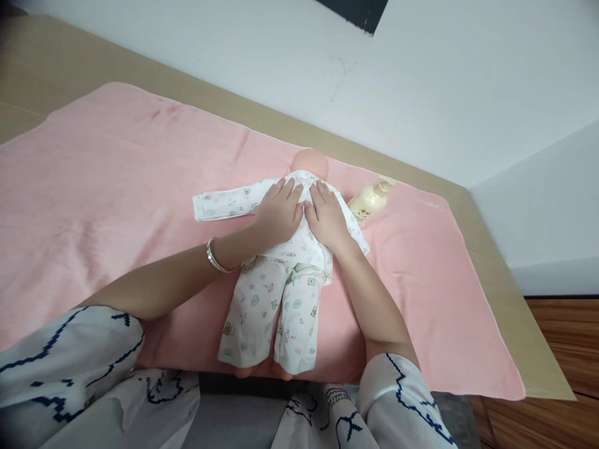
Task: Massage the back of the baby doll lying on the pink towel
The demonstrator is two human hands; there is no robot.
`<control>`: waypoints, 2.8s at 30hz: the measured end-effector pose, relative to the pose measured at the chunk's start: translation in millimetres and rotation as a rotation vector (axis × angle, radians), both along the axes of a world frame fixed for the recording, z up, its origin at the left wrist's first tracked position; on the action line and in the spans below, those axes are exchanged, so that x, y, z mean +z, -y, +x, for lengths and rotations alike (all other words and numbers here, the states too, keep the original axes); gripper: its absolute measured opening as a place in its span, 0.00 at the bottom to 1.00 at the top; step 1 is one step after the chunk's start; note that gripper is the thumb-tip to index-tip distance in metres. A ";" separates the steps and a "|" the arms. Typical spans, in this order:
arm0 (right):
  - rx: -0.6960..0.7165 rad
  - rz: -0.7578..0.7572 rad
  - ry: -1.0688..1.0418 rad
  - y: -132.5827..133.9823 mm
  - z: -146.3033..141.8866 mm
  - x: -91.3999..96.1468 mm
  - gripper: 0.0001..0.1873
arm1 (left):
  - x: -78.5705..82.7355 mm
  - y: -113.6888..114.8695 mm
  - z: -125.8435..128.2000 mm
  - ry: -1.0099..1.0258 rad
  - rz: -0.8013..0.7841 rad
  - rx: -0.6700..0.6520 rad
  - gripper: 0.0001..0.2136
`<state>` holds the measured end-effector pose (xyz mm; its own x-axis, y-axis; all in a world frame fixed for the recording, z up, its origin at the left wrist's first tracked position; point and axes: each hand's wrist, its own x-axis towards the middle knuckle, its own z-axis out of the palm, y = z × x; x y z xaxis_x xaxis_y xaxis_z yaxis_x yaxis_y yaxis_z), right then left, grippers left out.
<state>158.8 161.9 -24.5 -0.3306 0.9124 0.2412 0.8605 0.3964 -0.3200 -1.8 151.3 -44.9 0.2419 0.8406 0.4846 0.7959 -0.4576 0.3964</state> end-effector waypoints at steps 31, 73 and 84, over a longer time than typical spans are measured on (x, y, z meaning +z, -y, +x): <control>-0.100 -0.027 0.072 34.3 -24.9 21.8 0.30 | 8.9 -23.5 -17.4 -0.135 -0.128 -0.008 0.24; -0.032 -0.086 -0.001 -2.6 -6.6 4.4 0.35 | 4.2 -13.1 -7.8 -0.019 0.063 -0.010 0.19; -0.045 -0.104 -0.032 13.3 -15.8 18.6 0.27 | 1.7 -8.7 -2.2 -0.038 -0.024 0.096 0.22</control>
